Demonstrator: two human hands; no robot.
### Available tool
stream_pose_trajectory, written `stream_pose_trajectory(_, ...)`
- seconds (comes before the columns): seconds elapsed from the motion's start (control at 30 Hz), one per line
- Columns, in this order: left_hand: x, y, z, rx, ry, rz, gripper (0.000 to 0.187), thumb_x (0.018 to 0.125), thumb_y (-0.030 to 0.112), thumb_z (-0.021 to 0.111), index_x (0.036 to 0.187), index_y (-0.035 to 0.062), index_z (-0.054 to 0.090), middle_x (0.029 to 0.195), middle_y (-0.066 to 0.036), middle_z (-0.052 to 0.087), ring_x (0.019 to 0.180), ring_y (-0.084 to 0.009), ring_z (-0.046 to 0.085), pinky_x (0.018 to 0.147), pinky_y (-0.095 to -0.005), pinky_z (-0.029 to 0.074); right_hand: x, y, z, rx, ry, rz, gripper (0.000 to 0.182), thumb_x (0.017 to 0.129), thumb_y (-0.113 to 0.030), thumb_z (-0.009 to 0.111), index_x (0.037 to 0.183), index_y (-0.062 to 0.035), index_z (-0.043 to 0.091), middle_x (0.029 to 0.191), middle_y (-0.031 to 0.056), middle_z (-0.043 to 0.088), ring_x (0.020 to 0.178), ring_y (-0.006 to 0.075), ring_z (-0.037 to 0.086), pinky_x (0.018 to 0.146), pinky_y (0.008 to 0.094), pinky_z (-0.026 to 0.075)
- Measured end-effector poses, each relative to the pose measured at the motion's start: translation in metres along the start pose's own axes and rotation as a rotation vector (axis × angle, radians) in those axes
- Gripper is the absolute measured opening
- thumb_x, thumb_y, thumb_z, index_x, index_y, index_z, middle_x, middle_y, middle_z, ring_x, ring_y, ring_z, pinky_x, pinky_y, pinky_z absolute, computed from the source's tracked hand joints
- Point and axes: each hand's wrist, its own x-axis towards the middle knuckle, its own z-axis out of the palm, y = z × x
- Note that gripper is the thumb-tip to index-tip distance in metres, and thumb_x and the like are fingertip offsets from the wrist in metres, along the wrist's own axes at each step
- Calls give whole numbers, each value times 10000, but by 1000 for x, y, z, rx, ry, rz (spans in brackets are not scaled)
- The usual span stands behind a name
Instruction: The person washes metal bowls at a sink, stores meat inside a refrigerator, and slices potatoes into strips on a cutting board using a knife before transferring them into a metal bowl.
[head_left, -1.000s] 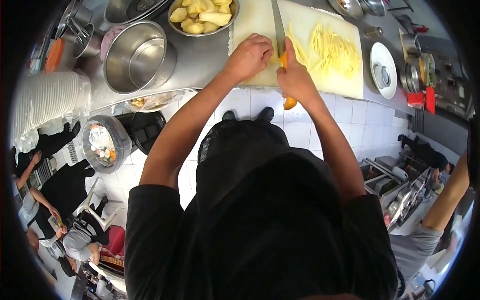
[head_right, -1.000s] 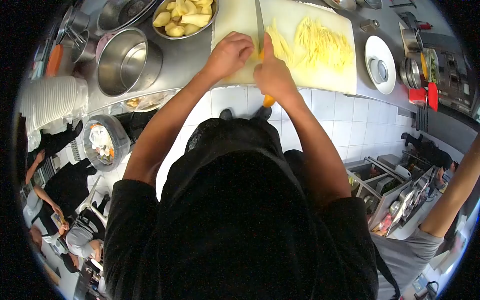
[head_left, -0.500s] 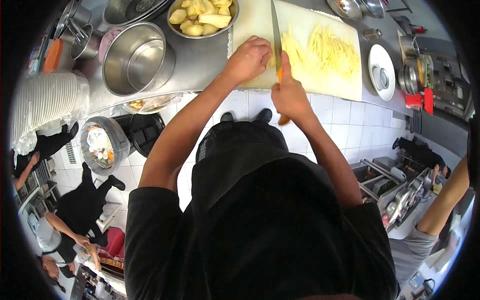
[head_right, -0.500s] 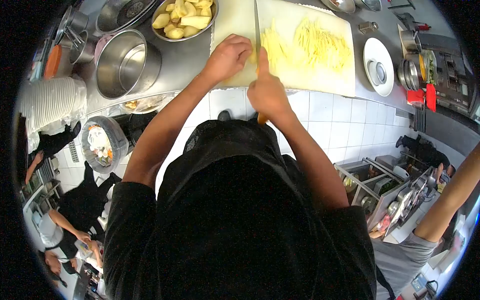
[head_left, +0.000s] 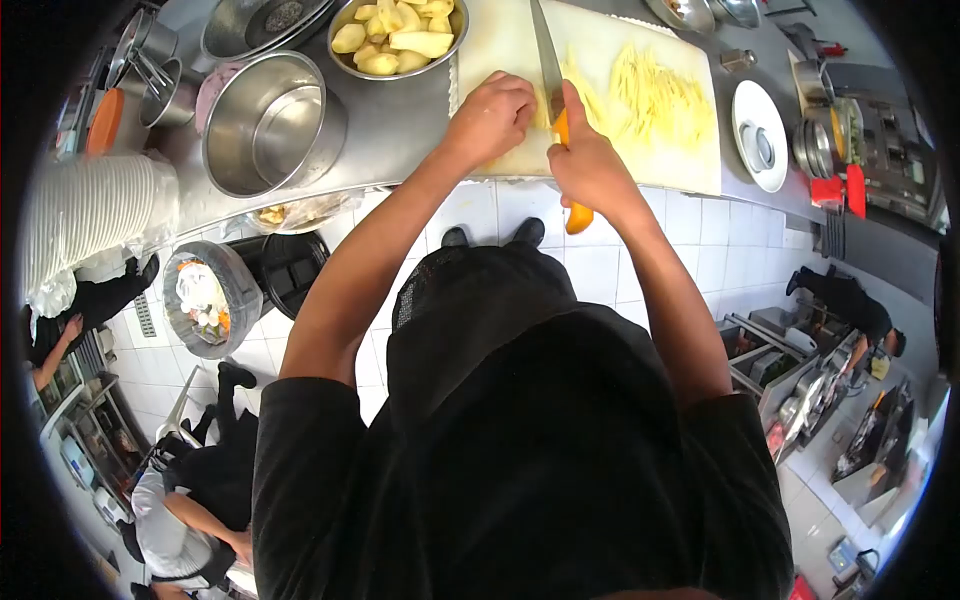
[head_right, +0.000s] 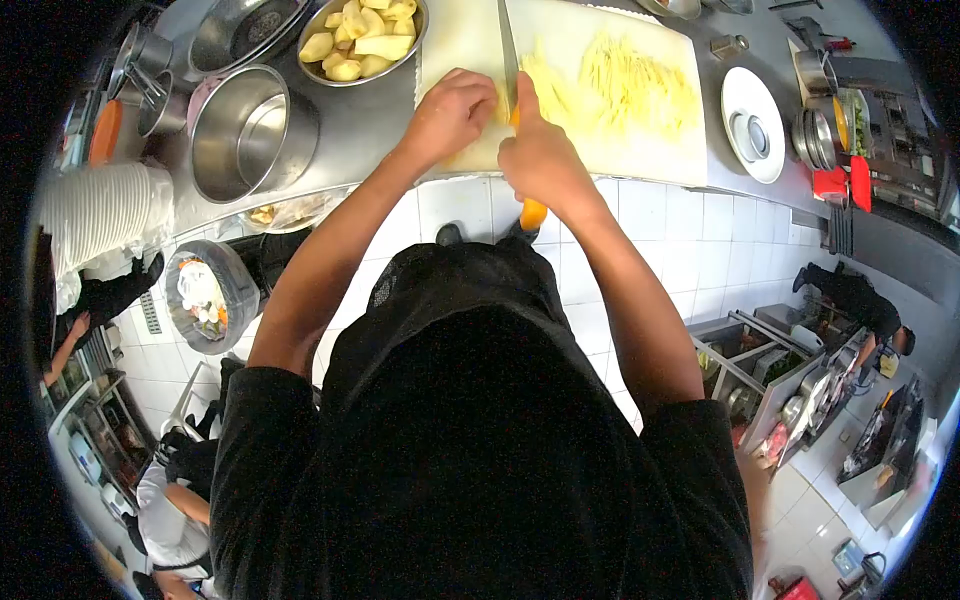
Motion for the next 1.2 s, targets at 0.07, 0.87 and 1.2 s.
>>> stream_pose_trajectory(0.07, -1, 0, 0, 3, -17, 6, 86, 711, -29, 576, 787, -16, 615, 868, -105, 618, 854, -286, 554, 770, -347, 462, -12, 0, 2, -10, -20, 20, 742, 744, -39, 404, 1409, -2, 77, 723, 273, 604, 598, 364, 608, 671, 410, 490)
stream_pose_trajectory(0.87, 0, 1, 0, -9, 22, 8, 56, 709, -13, 548, 720, -12, 603, 801, -91, 599, 819, -271, 534, 752, -346, 461, -12, 16, 20, -65, 33, -37, 728, 780, -30, 374, 1425, -67, 38, 804, 249, 605, 447, 247, 568, 534, 367, 504)
stream_pose_trajectory(1.2, 1, 3, -4, -8, -27, -9, 80, 729, -11, 560, 785, -16, 615, 875, -102, 621, 854, -285, 552, 771, -349, 454, 19, 28, 29, -26, 55, -68, 722, 782, -39, 385, 1418, -43, 46, 756, 253, 604, 481, 282, 583, 563, 377, 501)
